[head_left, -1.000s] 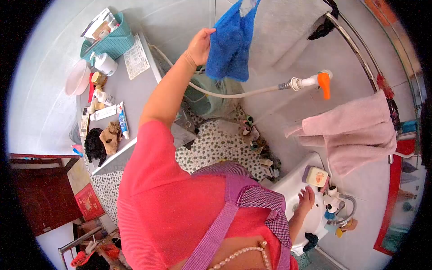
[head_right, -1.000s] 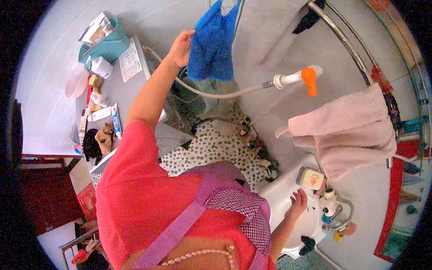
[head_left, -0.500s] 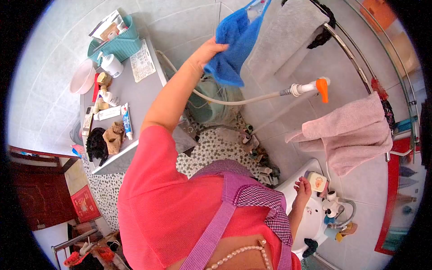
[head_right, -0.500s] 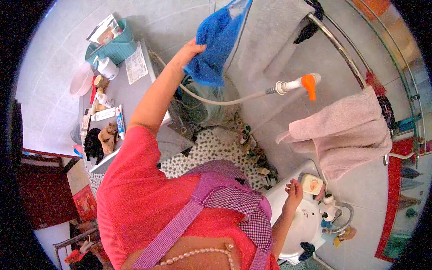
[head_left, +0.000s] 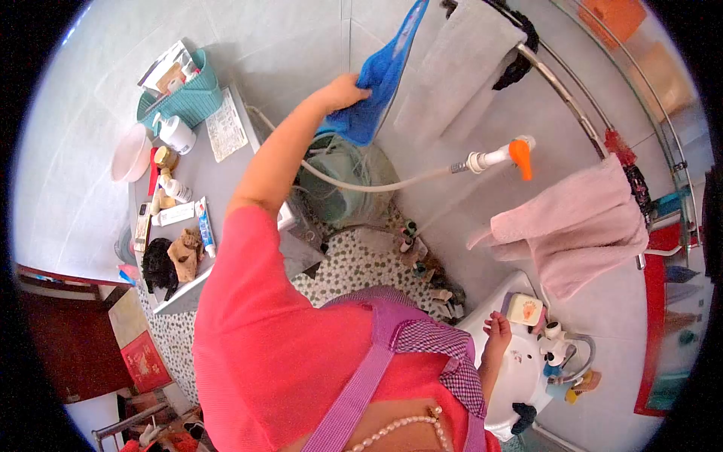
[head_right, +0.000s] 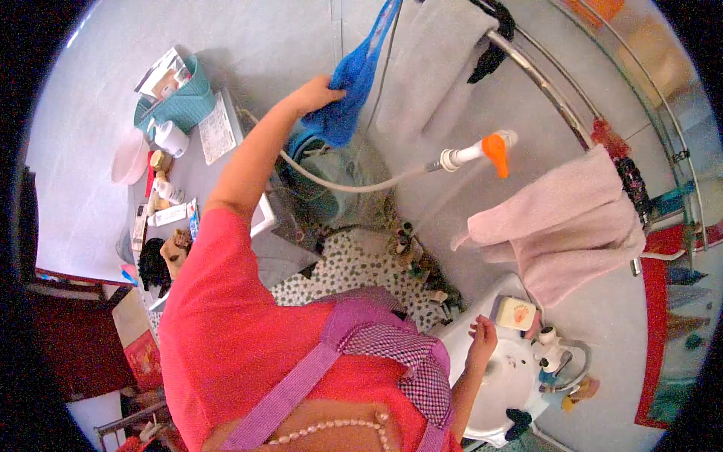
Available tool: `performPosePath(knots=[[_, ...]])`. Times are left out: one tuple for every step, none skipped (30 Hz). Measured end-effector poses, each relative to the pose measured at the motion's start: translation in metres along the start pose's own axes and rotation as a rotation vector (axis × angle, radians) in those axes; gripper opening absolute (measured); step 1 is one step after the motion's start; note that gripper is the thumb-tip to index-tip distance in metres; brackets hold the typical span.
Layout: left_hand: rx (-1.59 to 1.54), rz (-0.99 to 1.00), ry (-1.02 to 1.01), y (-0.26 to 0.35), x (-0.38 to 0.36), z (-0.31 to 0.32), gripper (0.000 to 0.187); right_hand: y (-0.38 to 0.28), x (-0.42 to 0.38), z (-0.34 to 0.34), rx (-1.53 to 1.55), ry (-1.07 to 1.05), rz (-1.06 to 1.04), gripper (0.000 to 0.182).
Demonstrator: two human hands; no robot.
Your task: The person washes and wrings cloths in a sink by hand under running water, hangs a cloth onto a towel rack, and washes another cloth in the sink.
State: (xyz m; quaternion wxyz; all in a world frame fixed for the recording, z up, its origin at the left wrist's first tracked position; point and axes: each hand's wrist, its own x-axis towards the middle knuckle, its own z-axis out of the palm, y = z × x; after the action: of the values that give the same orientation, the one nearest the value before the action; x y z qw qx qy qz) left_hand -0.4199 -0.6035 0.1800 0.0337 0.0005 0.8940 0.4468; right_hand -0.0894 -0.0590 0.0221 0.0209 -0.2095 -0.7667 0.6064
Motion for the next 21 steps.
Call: performPosePath(knots=[[0.159,0.114,0.106,0.002,0.012,-0.005,0.044,0.001,-0.002,-0.002,-0.005,0.015,0.004,0.017],[0.317,0.228,0.215,0.004,0.027,-0.01,0.047,0.002,-0.003,-0.003,-0.011,0.031,0.007,0.017],[0.476,0.342,0.325,0.008,0.044,-0.018,0.05,0.002,-0.002,-0.004,-0.013,0.048,0.01,0.017],[0.368,0.472,0.483,0.02,0.066,-0.025,0.054,0.002,-0.002,-0.004,-0.035,0.065,0.033,0.017],[0.252,0.596,0.634,0.035,0.088,-0.028,0.057,0.001,-0.003,-0.003,-0.012,0.055,0.024,0.017],[0.13,0.575,0.666,0.052,0.109,-0.032,0.054,0.001,-0.005,-0.003,0.008,0.045,0.015,0.017],[0.006,0.551,0.696,0.069,0.126,-0.034,0.051,0.0,-0.007,-0.004,0.026,0.036,0.006,0.017],[-0.02,0.477,0.658,0.08,0.142,-0.033,0.052,-0.002,-0.009,-0.004,0.002,0.028,0.006,0.018],[-0.044,0.407,0.62,0.094,0.156,-0.031,0.054,-0.005,-0.01,-0.002,-0.019,0.021,0.005,0.019],[-0.066,0.339,0.579,0.103,0.167,-0.031,0.056,-0.007,-0.012,0.0,-0.038,0.016,0.005,0.019],[0.014,0.295,0.576,0.108,0.175,-0.031,0.048,-0.007,-0.014,0.001,-0.037,0.028,-0.002,0.02],[0.093,0.251,0.571,0.112,0.183,-0.031,0.041,-0.005,-0.018,-0.002,-0.036,0.044,-0.009,0.02],[0.173,0.21,0.564,0.114,0.193,-0.032,0.038,-0.001,-0.023,-0.005,-0.033,0.061,-0.014,0.021],[0.226,0.195,0.755,0.11,0.211,-0.037,0.032,0.005,-0.026,-0.01,-0.042,0.08,-0.005,0.022],[0.277,0.178,0.945,0.101,0.235,-0.048,0.028,0.014,-0.032,-0.016,-0.029,0.115,0.01,0.022],[0.491,0.047,0.84,0.092,0.26,-0.067,0.031,0.022,-0.038,-0.022,-0.019,0.148,0.027,0.022],[0.605,0.023,0.844,0.085,0.268,-0.08,0.029,0.027,-0.043,-0.027,-0.009,0.179,0.048,0.022],[0.723,0.022,0.875,0.077,0.267,-0.094,0.028,0.025,-0.049,-0.03,-0.014,0.192,0.044,0.022],[0.815,0.07,0.957,0.066,0.264,-0.105,0.027,0.034,-0.051,-0.036,0.024,0.228,0.032,0.021],[0.843,0.189,1.05,0.056,0.26,-0.118,0.027,0.018,-0.057,-0.033,-0.064,0.268,0.085,0.02],[0.809,0.338,1.153,0.048,0.252,-0.122,0.027,0.018,-0.059,-0.034,-0.114,0.306,0.063,0.02]])
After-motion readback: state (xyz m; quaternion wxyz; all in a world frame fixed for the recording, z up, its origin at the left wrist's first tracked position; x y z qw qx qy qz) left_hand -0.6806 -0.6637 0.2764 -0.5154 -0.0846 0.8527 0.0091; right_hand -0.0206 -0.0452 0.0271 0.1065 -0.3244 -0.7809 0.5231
